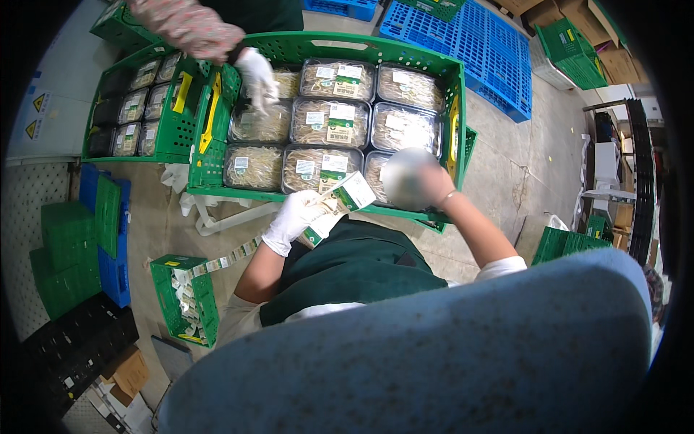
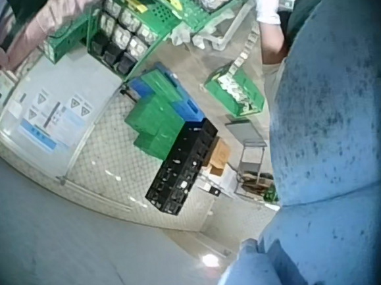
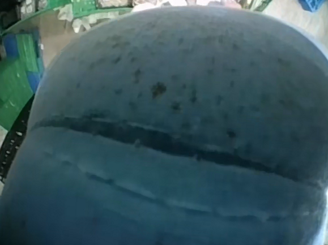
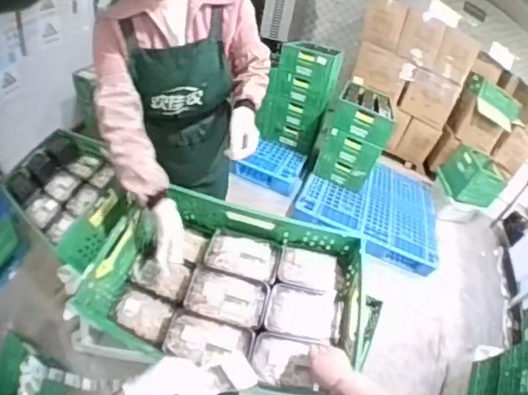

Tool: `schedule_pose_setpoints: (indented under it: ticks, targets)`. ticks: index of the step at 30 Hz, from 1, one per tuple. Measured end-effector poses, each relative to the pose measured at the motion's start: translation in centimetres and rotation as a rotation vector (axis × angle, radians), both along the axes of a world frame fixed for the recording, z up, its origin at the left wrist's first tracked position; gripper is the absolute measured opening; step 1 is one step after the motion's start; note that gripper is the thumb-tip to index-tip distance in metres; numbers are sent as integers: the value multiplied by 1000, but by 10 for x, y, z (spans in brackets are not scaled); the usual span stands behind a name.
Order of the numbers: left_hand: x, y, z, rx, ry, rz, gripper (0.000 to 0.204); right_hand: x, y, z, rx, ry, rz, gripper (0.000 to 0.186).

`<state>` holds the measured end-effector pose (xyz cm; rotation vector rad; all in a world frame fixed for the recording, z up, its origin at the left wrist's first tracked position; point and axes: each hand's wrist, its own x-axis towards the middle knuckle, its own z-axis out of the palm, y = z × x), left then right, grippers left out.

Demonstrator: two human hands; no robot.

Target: The person applies labels to pre-packaged food containers arranged in a green crate. They peel labels from a roll and stick them onto the clear plastic lids of the containers one by one.

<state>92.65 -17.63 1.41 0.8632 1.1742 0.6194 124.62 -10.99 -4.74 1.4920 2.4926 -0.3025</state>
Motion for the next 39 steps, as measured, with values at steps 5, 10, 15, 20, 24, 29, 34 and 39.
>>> schedule_pose_setpoints:
  ticks: [5, 10, 15, 20, 24, 29, 34, 39]
  targets:
    - [4, 2, 1, -71, -160, 34, 16, -9, -2, -1, 122, -75, -55, 40]
    - [25, 2, 0, 145, -50, -29, 20, -61, -27, 89, -506, 1046, -215, 43]
    - [41, 18, 5, 456, 135, -47, 17, -83, -34, 107, -361, 871, -223, 19]
    - [50, 16, 9, 344, 345, -72, 13, -71, -13, 89, 96, 956, -122, 14]
    - [35, 11, -10, 166, 59, 43, 11, 4, 93, 65, 154, 460, -118, 14]
    - [16, 11, -7, -8, -12, 119, 12, 9, 122, -19, 100, -217, -24, 25]
    - [16, 10, -6, 116, -30, 117, 16, 17, 113, -42, 169, 125, -241, 60]
    - [13, 14, -1, 198, 24, 21, 21, -83, 23, 89, -534, 1041, -49, 31]
